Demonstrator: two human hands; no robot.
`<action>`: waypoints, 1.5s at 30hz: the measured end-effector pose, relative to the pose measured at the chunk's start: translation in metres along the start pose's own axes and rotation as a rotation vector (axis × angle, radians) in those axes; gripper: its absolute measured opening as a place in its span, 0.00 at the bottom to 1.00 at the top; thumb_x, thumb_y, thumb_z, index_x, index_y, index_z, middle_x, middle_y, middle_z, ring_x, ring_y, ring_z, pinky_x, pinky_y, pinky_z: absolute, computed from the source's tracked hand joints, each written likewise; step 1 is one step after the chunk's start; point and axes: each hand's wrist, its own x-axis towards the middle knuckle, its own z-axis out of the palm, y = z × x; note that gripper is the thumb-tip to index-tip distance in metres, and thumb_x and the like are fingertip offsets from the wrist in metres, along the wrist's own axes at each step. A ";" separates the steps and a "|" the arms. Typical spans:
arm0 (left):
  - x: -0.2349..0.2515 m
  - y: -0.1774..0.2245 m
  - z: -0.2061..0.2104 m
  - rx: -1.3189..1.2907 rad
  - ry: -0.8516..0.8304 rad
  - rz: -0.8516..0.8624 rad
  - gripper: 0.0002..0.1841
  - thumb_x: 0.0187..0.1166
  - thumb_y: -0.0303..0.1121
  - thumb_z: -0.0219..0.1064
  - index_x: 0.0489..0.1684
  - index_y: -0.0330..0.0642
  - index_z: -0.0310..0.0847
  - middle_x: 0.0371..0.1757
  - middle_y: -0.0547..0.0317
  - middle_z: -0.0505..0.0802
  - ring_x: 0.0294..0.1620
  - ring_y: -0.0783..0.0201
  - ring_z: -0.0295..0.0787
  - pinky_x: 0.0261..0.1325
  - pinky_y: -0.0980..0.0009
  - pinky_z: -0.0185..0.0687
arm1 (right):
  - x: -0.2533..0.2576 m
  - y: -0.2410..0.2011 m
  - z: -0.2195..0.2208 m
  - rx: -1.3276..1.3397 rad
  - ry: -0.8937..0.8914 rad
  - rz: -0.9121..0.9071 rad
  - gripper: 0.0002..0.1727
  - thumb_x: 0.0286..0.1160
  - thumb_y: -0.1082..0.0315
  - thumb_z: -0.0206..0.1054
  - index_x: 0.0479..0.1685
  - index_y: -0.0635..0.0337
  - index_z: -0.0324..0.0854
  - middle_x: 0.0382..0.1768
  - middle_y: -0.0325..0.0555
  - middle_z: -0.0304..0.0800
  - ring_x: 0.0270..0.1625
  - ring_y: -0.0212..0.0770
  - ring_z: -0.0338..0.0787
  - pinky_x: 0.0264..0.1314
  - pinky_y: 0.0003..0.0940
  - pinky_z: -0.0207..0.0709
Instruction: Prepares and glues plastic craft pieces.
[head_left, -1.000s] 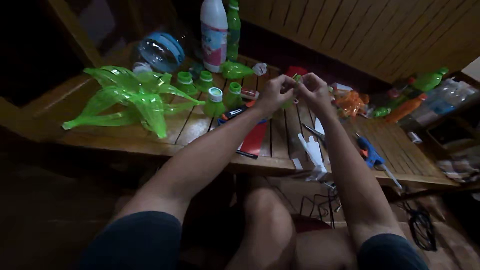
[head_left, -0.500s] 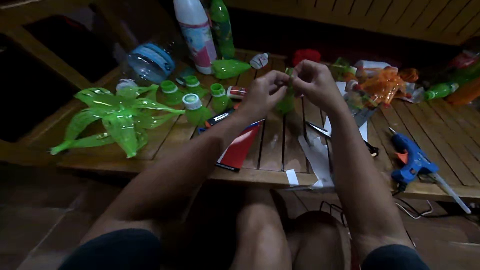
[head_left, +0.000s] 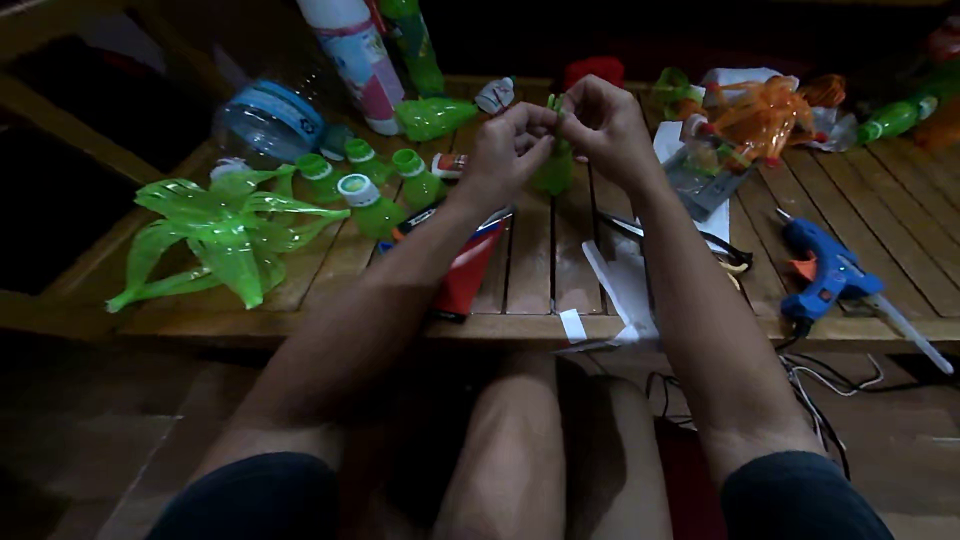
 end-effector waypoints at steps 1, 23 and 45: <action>0.000 -0.001 0.000 -0.009 0.009 -0.001 0.15 0.86 0.30 0.62 0.64 0.32 0.80 0.54 0.52 0.91 0.45 0.76 0.89 0.52 0.78 0.85 | 0.001 0.000 -0.001 -0.007 -0.012 0.008 0.09 0.79 0.69 0.65 0.47 0.68 0.82 0.40 0.44 0.85 0.37 0.26 0.85 0.41 0.22 0.81; -0.018 0.006 0.006 -0.193 0.127 -0.072 0.10 0.83 0.32 0.69 0.52 0.35 0.86 0.46 0.57 0.93 0.43 0.77 0.89 0.52 0.79 0.85 | -0.017 -0.022 0.012 0.037 0.029 0.015 0.06 0.75 0.72 0.65 0.44 0.64 0.82 0.40 0.36 0.87 0.39 0.20 0.86 0.44 0.19 0.84; -0.020 0.007 0.001 -0.226 0.131 -0.041 0.07 0.81 0.30 0.69 0.47 0.35 0.88 0.40 0.60 0.93 0.38 0.80 0.88 0.47 0.82 0.84 | -0.022 -0.029 0.020 0.020 0.088 0.049 0.04 0.74 0.71 0.64 0.41 0.61 0.81 0.36 0.32 0.85 0.37 0.19 0.84 0.43 0.17 0.81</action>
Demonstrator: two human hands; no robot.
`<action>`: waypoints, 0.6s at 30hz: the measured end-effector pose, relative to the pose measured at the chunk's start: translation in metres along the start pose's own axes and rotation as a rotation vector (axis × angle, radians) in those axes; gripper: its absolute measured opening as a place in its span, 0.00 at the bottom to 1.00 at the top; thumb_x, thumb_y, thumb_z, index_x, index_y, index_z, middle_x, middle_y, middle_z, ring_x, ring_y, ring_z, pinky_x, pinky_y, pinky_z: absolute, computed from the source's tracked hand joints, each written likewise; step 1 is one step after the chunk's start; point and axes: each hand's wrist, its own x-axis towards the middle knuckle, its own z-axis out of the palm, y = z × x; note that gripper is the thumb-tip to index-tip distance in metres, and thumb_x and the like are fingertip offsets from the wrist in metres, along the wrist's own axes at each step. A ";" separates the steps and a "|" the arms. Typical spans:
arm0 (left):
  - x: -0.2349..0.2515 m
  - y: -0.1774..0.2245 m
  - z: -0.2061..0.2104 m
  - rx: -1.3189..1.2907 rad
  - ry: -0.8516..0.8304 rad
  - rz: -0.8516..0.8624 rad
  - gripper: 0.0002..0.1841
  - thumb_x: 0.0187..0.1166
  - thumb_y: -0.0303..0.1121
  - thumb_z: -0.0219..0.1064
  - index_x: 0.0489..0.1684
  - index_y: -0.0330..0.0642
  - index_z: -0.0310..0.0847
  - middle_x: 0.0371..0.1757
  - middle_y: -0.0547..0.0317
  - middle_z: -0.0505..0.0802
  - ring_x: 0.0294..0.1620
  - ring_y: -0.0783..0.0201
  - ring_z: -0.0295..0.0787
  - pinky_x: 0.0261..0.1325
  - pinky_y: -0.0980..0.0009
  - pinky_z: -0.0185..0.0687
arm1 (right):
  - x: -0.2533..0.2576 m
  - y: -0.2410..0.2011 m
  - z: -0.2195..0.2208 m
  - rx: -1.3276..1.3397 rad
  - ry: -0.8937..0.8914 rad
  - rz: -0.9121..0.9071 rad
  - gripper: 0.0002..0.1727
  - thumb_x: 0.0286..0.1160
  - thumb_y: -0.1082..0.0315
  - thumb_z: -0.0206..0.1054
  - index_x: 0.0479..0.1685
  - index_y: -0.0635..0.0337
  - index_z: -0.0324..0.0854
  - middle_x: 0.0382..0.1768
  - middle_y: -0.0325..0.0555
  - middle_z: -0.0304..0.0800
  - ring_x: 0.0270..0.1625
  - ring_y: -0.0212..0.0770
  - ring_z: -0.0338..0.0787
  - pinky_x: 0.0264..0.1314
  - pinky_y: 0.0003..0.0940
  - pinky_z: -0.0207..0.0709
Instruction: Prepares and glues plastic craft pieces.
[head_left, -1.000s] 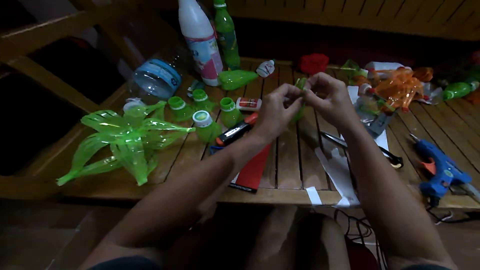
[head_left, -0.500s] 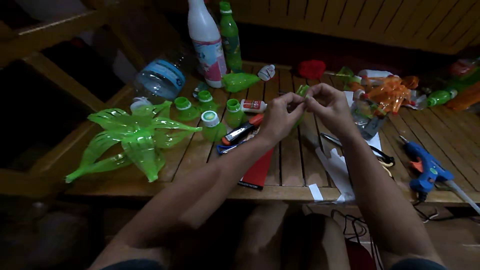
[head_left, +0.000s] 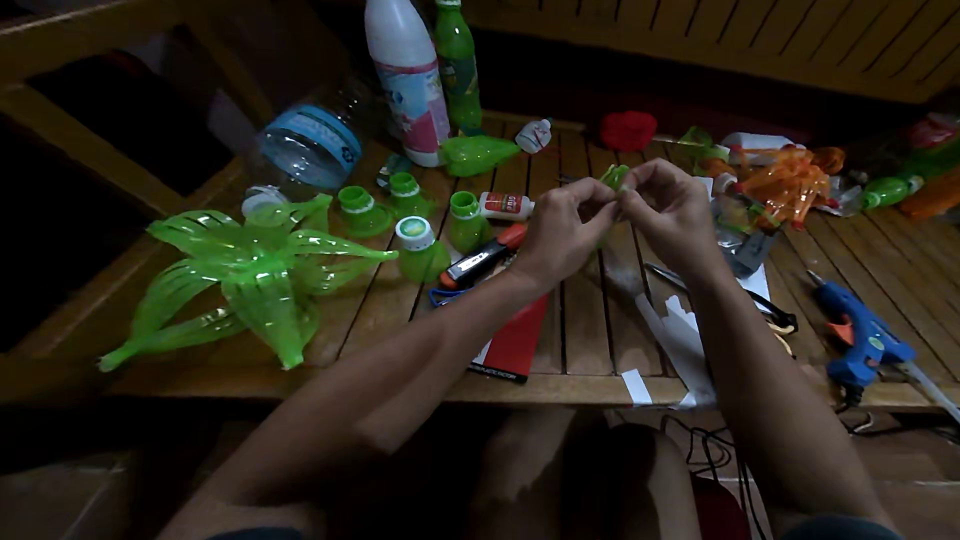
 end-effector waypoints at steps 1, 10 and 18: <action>0.000 0.000 -0.001 -0.003 -0.009 -0.010 0.07 0.81 0.30 0.69 0.47 0.35 0.88 0.40 0.59 0.93 0.38 0.80 0.88 0.47 0.82 0.84 | 0.000 0.000 0.001 -0.005 -0.001 -0.005 0.04 0.75 0.71 0.64 0.41 0.61 0.81 0.36 0.33 0.85 0.37 0.19 0.84 0.43 0.17 0.81; 0.002 0.000 -0.005 -0.054 -0.059 -0.025 0.06 0.82 0.30 0.68 0.45 0.36 0.87 0.38 0.63 0.92 0.35 0.81 0.87 0.44 0.83 0.84 | -0.001 -0.003 -0.001 0.001 -0.034 0.007 0.03 0.76 0.72 0.62 0.41 0.61 0.80 0.36 0.32 0.83 0.38 0.17 0.82 0.43 0.14 0.78; 0.002 0.003 -0.005 -0.092 -0.061 -0.067 0.05 0.82 0.29 0.69 0.45 0.36 0.86 0.38 0.64 0.92 0.35 0.82 0.87 0.44 0.83 0.83 | 0.002 -0.001 -0.009 0.179 -0.094 0.114 0.03 0.78 0.73 0.62 0.42 0.57 0.80 0.34 0.26 0.87 0.35 0.21 0.89 0.44 0.22 0.87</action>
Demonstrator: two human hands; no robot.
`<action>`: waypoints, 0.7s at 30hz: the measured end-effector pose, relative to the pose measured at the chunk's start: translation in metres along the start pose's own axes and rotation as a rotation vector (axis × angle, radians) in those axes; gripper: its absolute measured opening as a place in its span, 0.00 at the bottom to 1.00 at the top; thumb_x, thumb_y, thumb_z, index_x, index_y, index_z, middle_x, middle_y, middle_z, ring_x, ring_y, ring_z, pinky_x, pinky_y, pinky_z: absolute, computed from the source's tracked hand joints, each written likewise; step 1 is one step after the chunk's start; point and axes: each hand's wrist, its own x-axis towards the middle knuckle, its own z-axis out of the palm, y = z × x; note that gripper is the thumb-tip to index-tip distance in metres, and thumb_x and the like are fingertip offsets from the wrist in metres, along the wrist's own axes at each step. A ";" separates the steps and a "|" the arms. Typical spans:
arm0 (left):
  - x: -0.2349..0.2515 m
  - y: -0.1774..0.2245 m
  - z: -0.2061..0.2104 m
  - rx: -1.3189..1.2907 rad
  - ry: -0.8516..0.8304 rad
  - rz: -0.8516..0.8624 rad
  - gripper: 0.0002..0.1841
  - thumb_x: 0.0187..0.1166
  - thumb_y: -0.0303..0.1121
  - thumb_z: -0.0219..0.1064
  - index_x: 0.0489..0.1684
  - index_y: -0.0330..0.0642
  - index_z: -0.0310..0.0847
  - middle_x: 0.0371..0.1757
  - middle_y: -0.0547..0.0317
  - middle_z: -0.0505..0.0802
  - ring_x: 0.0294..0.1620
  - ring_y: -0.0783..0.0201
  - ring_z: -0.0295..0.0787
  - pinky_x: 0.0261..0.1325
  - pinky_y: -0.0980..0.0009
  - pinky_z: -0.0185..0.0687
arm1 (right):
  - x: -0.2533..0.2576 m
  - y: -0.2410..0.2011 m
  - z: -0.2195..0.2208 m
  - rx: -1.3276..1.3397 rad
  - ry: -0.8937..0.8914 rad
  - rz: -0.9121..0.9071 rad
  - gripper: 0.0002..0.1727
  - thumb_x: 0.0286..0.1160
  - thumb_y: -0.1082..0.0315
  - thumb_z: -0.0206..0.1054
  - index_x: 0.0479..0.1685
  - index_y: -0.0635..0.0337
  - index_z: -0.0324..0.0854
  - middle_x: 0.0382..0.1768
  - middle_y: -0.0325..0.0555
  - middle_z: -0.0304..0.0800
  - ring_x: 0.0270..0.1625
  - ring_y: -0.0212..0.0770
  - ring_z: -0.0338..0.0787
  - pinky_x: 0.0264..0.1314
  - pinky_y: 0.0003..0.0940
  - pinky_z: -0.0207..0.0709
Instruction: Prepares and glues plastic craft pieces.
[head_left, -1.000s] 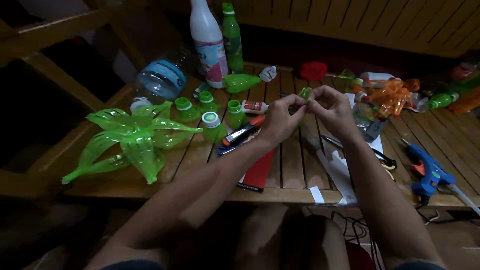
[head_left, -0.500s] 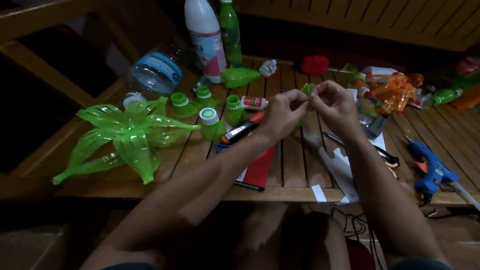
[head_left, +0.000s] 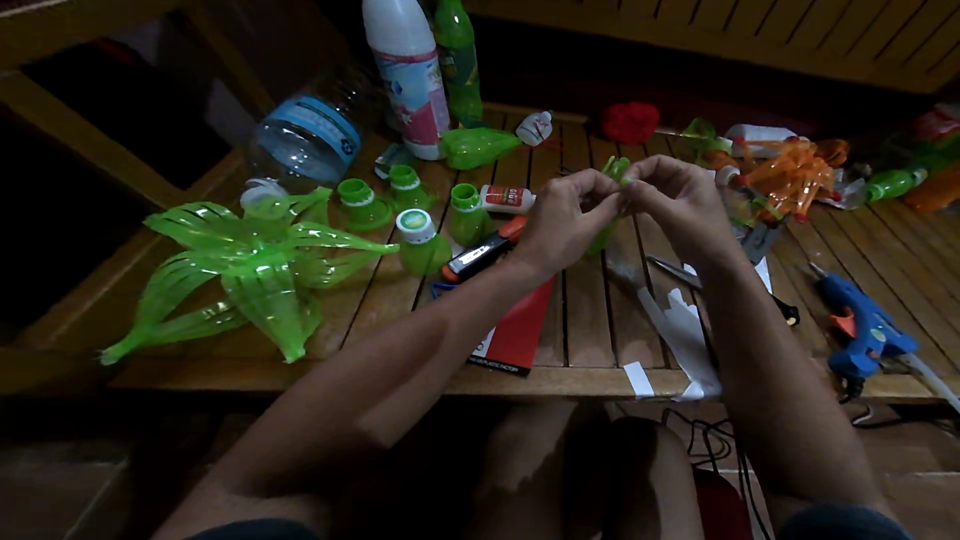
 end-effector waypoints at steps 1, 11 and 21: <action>0.000 0.000 0.000 0.002 -0.001 0.002 0.05 0.82 0.29 0.69 0.45 0.37 0.87 0.38 0.64 0.92 0.35 0.82 0.87 0.44 0.83 0.83 | 0.000 -0.001 0.000 0.006 -0.002 0.004 0.03 0.78 0.73 0.62 0.41 0.56 0.80 0.33 0.26 0.87 0.35 0.21 0.89 0.44 0.22 0.87; -0.003 -0.001 0.003 0.108 0.012 0.056 0.07 0.82 0.31 0.69 0.45 0.35 0.87 0.39 0.59 0.92 0.36 0.79 0.87 0.45 0.82 0.83 | -0.002 -0.005 -0.002 0.004 -0.051 0.048 0.04 0.78 0.72 0.61 0.43 0.56 0.80 0.36 0.28 0.88 0.36 0.23 0.90 0.43 0.24 0.89; -0.005 0.001 0.006 0.122 0.017 0.084 0.07 0.82 0.30 0.69 0.46 0.36 0.87 0.38 0.61 0.92 0.35 0.81 0.86 0.44 0.83 0.82 | 0.000 -0.010 -0.010 -0.006 -0.080 0.096 0.08 0.82 0.69 0.58 0.50 0.58 0.81 0.40 0.28 0.88 0.40 0.22 0.89 0.47 0.23 0.87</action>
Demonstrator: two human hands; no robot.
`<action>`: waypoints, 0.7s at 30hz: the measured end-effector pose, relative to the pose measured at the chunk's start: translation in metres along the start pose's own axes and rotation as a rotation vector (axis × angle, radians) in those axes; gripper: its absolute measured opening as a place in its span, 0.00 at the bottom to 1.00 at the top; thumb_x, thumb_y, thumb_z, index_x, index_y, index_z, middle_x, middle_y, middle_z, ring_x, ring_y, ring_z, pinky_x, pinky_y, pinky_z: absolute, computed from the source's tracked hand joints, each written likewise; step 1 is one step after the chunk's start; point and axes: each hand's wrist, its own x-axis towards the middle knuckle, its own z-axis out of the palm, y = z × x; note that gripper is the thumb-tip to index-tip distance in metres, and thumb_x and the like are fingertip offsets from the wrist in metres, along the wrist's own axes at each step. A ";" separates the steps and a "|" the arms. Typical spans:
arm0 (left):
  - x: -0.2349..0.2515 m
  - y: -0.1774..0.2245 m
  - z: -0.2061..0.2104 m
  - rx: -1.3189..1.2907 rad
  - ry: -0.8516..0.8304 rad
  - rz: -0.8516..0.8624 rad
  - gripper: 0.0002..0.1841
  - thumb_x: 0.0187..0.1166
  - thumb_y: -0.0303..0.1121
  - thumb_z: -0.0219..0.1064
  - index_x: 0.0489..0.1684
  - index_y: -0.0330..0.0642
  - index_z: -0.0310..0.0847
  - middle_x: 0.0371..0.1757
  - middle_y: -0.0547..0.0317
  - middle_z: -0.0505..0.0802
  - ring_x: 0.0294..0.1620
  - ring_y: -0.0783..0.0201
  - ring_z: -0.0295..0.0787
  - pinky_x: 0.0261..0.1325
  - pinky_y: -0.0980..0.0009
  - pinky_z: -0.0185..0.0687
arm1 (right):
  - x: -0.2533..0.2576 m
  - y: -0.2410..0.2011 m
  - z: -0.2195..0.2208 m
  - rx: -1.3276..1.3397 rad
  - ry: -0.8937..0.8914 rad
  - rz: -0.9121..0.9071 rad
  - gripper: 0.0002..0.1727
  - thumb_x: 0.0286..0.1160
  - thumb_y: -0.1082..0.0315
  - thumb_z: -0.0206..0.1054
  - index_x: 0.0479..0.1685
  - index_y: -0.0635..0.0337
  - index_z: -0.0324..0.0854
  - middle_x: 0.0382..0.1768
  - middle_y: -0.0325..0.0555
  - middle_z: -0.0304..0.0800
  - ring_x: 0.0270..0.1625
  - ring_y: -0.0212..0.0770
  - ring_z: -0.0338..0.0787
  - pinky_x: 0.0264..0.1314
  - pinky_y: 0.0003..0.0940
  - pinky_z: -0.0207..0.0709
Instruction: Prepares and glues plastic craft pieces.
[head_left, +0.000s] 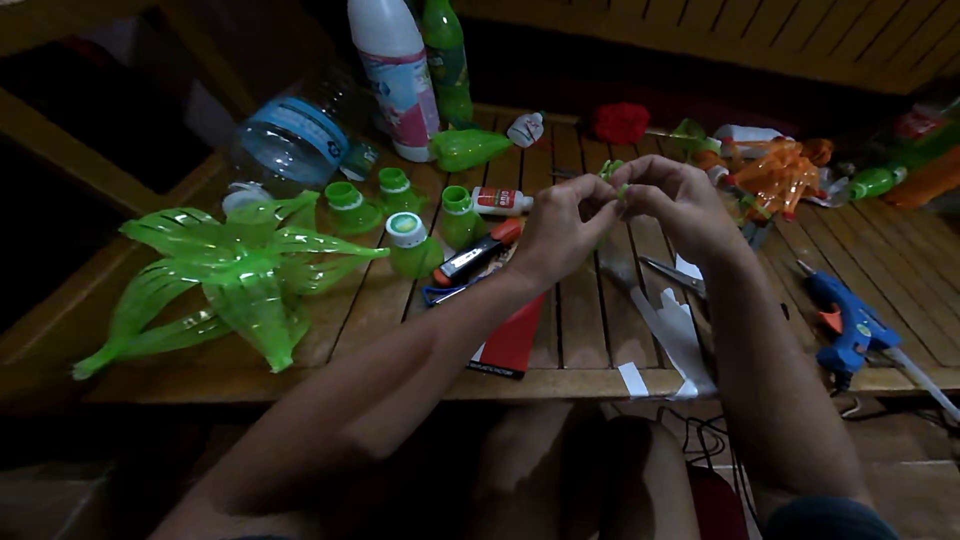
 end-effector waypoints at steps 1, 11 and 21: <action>0.000 -0.001 0.000 0.009 -0.003 -0.001 0.07 0.81 0.31 0.69 0.46 0.36 0.88 0.39 0.59 0.93 0.36 0.79 0.87 0.46 0.82 0.83 | 0.001 -0.003 0.000 0.032 0.026 0.038 0.12 0.86 0.67 0.53 0.51 0.58 0.82 0.40 0.29 0.88 0.42 0.24 0.89 0.47 0.25 0.86; 0.000 -0.003 0.002 -0.098 -0.006 -0.052 0.07 0.82 0.31 0.69 0.46 0.36 0.87 0.40 0.61 0.93 0.38 0.80 0.88 0.47 0.81 0.85 | -0.002 -0.005 -0.024 0.308 0.310 -0.260 0.10 0.91 0.70 0.50 0.53 0.52 0.78 0.35 0.27 0.92 0.26 0.20 0.83 0.27 0.16 0.77; 0.003 -0.005 -0.003 -0.080 0.054 -0.051 0.07 0.82 0.30 0.69 0.48 0.35 0.87 0.43 0.59 0.93 0.40 0.79 0.89 0.49 0.80 0.85 | -0.003 -0.002 -0.013 -0.020 0.072 -0.156 0.08 0.86 0.72 0.54 0.49 0.61 0.79 0.38 0.33 0.91 0.35 0.27 0.92 0.33 0.25 0.89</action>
